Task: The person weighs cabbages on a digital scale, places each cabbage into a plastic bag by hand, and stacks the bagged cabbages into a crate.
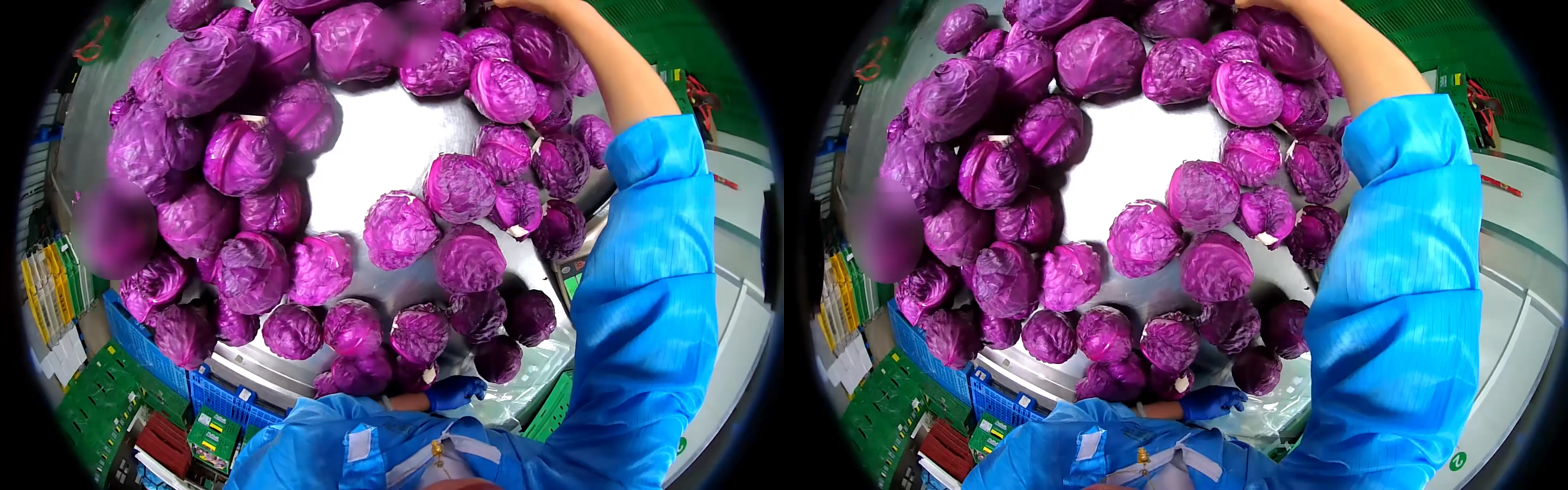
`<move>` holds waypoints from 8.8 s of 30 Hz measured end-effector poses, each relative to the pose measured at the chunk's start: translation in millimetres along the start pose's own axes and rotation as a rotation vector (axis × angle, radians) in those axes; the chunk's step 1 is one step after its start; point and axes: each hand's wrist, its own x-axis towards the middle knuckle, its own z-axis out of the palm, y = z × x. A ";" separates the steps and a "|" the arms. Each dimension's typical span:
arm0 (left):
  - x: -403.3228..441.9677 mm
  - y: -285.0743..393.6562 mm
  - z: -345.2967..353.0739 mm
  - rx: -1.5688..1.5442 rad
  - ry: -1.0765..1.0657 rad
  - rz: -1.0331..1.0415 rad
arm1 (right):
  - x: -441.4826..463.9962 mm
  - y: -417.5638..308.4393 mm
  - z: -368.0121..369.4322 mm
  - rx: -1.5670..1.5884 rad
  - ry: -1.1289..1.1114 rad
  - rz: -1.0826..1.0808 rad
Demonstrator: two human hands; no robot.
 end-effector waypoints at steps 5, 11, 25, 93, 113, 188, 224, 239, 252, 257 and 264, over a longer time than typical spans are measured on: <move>2.6 -5.6 2.7 0.116 -0.031 0.058 | -23.5 -31.9 -54.7 -0.126 0.022 0.149; -1.0 -11.6 14.5 0.191 -0.067 0.047 | -149.2 -37.8 -155.9 0.779 0.065 0.484; -10.8 41.8 90.5 0.183 -0.061 0.049 | -638.1 -518.7 -246.7 2.833 0.532 1.468; -262.8 52.5 247.6 1.236 0.623 0.051 | -928.4 -713.2 -315.6 0.494 -0.360 0.749; -78.6 30.7 269.2 1.551 -0.620 0.474 | -857.4 -698.5 -243.2 0.651 0.059 0.714; 18.4 -36.9 186.6 0.659 0.238 -0.156 | -1204.7 -403.6 -372.8 0.047 0.391 1.891; 89.5 104.5 184.5 0.970 0.130 0.408 | -704.1 -225.7 -274.3 2.314 1.041 1.356; 42.6 109.8 232.8 0.763 -0.163 0.275 | -770.7 -544.2 -281.3 1.470 0.800 1.778; 13.2 109.0 264.0 0.912 -0.172 0.249 | -798.7 -536.0 -281.4 0.341 0.130 1.333; -21.3 151.7 272.0 1.124 -0.008 0.419 | -818.3 -538.0 -332.8 0.520 0.199 1.333; -120.9 66.0 322.7 1.419 0.563 0.258 | -870.8 -647.6 -339.7 0.689 -0.213 1.275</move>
